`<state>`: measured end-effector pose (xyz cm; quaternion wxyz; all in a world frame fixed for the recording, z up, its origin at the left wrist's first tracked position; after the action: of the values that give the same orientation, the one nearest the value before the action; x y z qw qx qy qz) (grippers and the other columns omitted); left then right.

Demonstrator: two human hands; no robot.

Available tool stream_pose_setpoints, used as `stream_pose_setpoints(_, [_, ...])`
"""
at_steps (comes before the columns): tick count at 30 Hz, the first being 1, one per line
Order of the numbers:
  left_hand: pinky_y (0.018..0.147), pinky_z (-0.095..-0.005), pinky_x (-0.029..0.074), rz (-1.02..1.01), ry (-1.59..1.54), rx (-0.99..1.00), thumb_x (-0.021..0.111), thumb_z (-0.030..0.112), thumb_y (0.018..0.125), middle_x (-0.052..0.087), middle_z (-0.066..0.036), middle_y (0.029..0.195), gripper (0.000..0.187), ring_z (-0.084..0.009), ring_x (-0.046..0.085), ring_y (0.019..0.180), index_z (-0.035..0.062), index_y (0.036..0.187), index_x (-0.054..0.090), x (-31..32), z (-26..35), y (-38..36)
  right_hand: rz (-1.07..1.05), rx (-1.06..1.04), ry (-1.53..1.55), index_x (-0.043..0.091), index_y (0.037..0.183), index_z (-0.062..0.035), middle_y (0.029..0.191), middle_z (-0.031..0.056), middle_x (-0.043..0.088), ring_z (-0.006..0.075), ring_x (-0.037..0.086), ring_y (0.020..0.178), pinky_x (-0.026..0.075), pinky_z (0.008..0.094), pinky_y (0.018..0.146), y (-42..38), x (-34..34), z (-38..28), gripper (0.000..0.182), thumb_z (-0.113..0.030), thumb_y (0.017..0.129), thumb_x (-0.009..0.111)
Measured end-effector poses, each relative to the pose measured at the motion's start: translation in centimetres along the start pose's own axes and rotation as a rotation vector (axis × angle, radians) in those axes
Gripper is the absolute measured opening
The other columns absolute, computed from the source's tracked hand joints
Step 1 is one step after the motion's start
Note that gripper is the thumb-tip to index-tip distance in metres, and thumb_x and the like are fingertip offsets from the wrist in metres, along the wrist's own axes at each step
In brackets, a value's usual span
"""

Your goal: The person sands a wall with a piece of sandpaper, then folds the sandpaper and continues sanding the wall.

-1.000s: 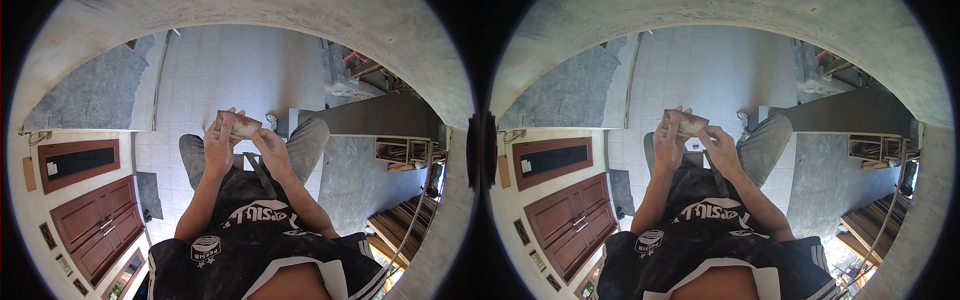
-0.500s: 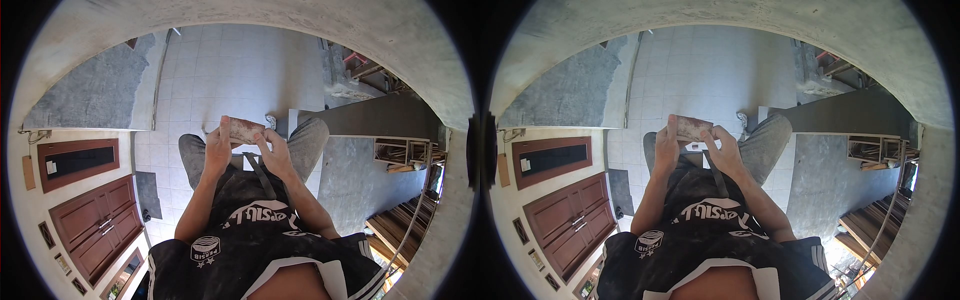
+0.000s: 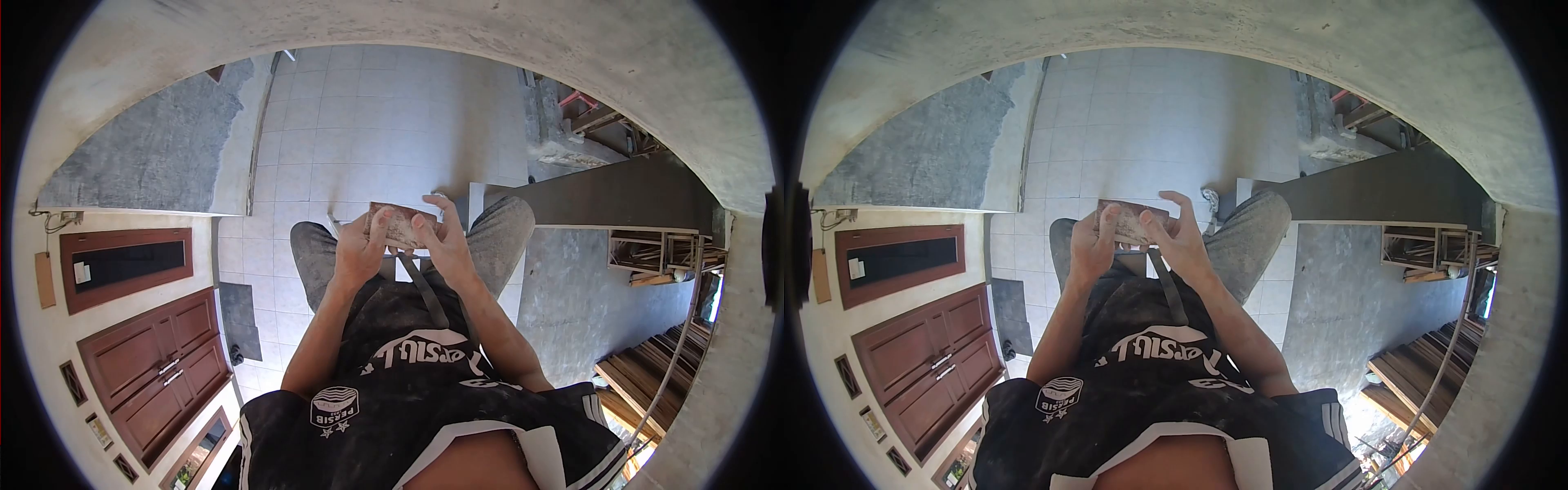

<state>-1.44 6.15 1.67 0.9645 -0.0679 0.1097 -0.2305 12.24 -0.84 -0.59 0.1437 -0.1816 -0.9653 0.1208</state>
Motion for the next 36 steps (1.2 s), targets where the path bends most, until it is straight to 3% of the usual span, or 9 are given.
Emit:
stream_pose_setpoints(6, [0.056,-0.0259,0.047,-0.134,-0.064,-0.086,0.064,0.032,0.097,0.068,-0.005,0.072,0.036,-0.0092,0.059,0.062,-0.0034,0.098,0.070,1.6,-1.3,0.0,0.026,-0.074,-0.455,0.066,0.089,0.0046,0.073,0.0082,0.067,0.0088,0.061,0.064,0.050,0.0263,0.054,-0.2,-0.4,-3.6,0.035,-0.030,0.097,0.064])
stream_pose_setpoints(12, [0.060,-0.0253,0.050,-0.175,-0.091,-0.123,0.070,0.029,0.093,0.070,-0.005,0.077,0.032,-0.0080,0.061,0.066,-0.0027,0.099,0.071,1.7,-1.0,0.2,0.057,-0.035,-0.413,0.065,0.092,0.0051,0.068,0.0106,0.066,0.0112,0.062,0.059,0.048,0.0278,0.050,0.5,-1.5,-1.7,0.034,-0.028,0.098,0.061])
stream_pose_setpoints(15, [0.060,-0.0254,0.050,-0.147,-0.109,-0.048,0.068,0.026,0.095,0.070,-0.005,0.078,0.030,-0.0094,0.062,0.066,-0.0034,0.099,0.070,1.7,-0.6,0.1,-0.046,-0.224,-0.566,0.066,0.092,0.0051,0.069,0.0125,0.067,0.0138,0.065,0.060,0.050,0.0289,0.052,0.6,-0.8,-3.9,0.033,-0.027,0.097,0.062])
stream_pose_setpoints(18, [0.065,-0.0244,0.051,-0.077,-0.312,-0.090,0.070,0.023,0.094,0.070,-0.006,0.081,0.027,-0.0097,0.064,0.070,-0.0027,0.100,0.068,1.9,-2.4,0.5,0.032,-0.123,-0.474,0.066,0.092,0.0045,0.073,0.0153,0.069,0.0173,0.068,0.064,0.053,0.0298,0.057,0.4,-1.6,-3.6,0.031,-0.025,0.097,0.062])
stream_pose_setpoints(24, [0.072,-0.0230,0.049,0.129,-0.777,-0.204,0.072,0.020,0.092,0.069,-0.005,0.085,0.024,-0.0079,0.063,0.077,-0.0013,0.102,0.065,2.6,-3.2,0.2,0.197,-0.520,-0.641,0.068,0.097,0.0029,0.082,0.0172,0.072,0.0228,0.072,0.074,0.055,0.0300,0.064,-1.6,-0.5,-6.6,0.020,-0.017,0.094,0.065])
stream_pose_setpoints(27, [0.072,-0.0230,0.049,0.069,-0.617,-0.131,0.072,0.018,0.092,0.069,-0.005,0.087,0.025,-0.0080,0.062,0.078,-0.0018,0.105,0.064,1.8,-4.1,1.0,0.149,-0.510,-0.656,0.069,0.098,0.0022,0.085,0.0163,0.073,0.0213,0.072,0.075,0.055,0.0293,0.066,-2.2,0.4,-6.3,0.017,-0.014,0.092,0.067])
stream_pose_setpoints(31, [0.073,-0.0231,0.050,-0.010,-0.430,-0.119,0.073,0.016,0.091,0.069,-0.005,0.089,0.028,-0.0095,0.063,0.078,-0.0029,0.109,0.063,1.0,-3.7,1.1,0.162,-0.265,-0.443,0.068,0.095,0.0042,0.080,0.0099,0.071,0.0101,0.067,0.073,0.051,0.0251,0.063,-1.2,-1.1,-3.2,0.022,-0.018,0.093,0.069])
stream_pose_setpoints(33, [0.071,-0.0221,0.050,0.109,-0.476,-0.063,0.074,0.015,0.091,0.069,-0.005,0.089,0.028,-0.0094,0.062,0.077,-0.0031,0.108,0.062,0.5,-1.9,0.8,0.166,-0.115,-0.255,0.066,0.096,0.0045,0.080,0.0065,0.070,0.0081,0.064,0.073,0.050,0.0235,0.064,-1.0,-1.4,-1.6,0.022,-0.018,0.095,0.068])
stream_pose_setpoints(36, [0.071,-0.0221,0.050,0.339,-0.424,0.137,0.073,0.015,0.091,0.068,-0.008,0.094,0.029,-0.0107,0.064,0.081,-0.0023,0.111,0.061,-0.3,-0.3,-0.1,0.167,-0.142,-0.156,0.064,0.099,0.0047,0.083,0.0037,0.067,0.0063,0.061,0.076,0.048,0.0213,0.065,-1.1,-0.9,-0.9,0.021,-0.016,0.097,0.065])
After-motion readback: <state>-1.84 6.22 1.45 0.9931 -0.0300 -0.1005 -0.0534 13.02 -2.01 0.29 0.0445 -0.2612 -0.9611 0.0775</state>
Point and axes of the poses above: each hand's wrist, its own y-axis towards the middle knuckle, its own x-axis out of the palm, z = x × y, the point moved 10 cm from there along y, towards the middle knuckle
